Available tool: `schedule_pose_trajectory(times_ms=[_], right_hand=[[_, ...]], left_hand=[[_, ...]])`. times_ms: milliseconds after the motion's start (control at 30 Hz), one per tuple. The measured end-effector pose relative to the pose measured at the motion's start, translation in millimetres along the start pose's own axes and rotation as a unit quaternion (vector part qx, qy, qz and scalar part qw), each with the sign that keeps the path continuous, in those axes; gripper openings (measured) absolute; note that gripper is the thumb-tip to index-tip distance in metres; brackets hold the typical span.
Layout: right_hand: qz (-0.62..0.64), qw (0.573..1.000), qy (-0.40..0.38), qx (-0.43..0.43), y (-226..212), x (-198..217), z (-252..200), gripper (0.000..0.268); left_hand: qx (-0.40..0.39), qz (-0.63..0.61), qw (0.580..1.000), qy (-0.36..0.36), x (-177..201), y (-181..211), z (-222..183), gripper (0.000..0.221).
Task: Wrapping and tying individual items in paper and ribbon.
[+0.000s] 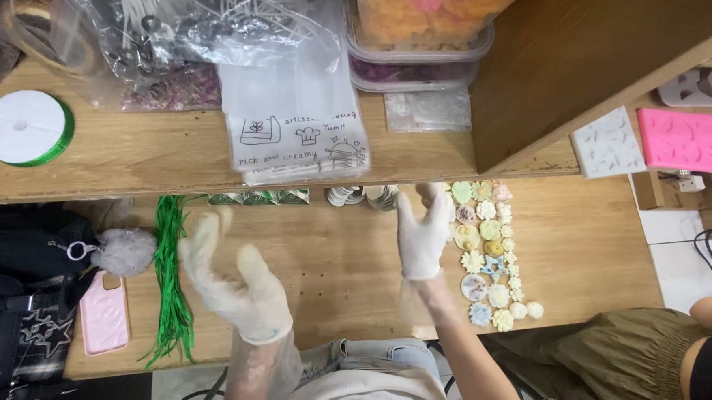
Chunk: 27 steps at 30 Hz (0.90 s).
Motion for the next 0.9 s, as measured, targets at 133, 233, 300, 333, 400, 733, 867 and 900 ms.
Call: schedule_pose_trajectory(times_ms=[133, 233, 300, 333, 400, 733, 867, 900], right_hand=[[0.154, 0.915, -0.07, -0.367, 147.2, -80.3, -7.7, 0.06], [0.147, 0.818, -0.171, -0.529, 203.4, -131.2, -48.1, 0.058], [0.136, 0.829, -0.128, -0.527, 305.2, -205.5, -51.8, 0.061], [0.132, 0.834, -0.107, -0.525, 297.3, -202.2, -55.3, 0.062], [0.123, 0.843, -0.064, -0.52, 281.2, -194.9, -56.5, 0.065], [0.03, 0.916, 0.018, -0.399, 143.6, -140.2, -67.3, 0.094], [0.234, 0.905, 0.085, -0.345, 150.8, -164.7, -71.2, 0.101], [0.271, 0.877, 0.109, -0.381, 152.1, -166.4, -70.6, 0.1]], left_hand=[[0.092, 0.004, 0.995, -0.047, 4.0, -38.9, -56.8, 0.033], [0.116, 0.076, 0.986, -0.095, 12.3, -55.2, -83.2, 0.032], [0.147, 0.103, 0.978, -0.107, 17.4, -64.9, -85.4, 0.031], [0.147, 0.104, 0.978, -0.104, 20.6, -67.6, -84.1, 0.031], [0.14, 0.126, 0.978, -0.094, 27.4, -72.8, -80.0, 0.031], [0.214, 0.082, 0.968, -0.105, 24.3, -92.3, -85.0, 0.028], [0.249, 0.085, 0.953, -0.148, 16.0, -93.0, -87.6, 0.028], [0.264, 0.083, 0.946, -0.168, 13.5, -92.6, -87.1, 0.03]])
Point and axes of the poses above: each hand's wrist, its own z-axis towards the middle knuckle, its own x-axis out of the back of the hand, y = z × x, the point moved 7 cm from there along z, towards the middle knuckle, and after that the axes turned 12 degrees about x, right-handed, at the moved point
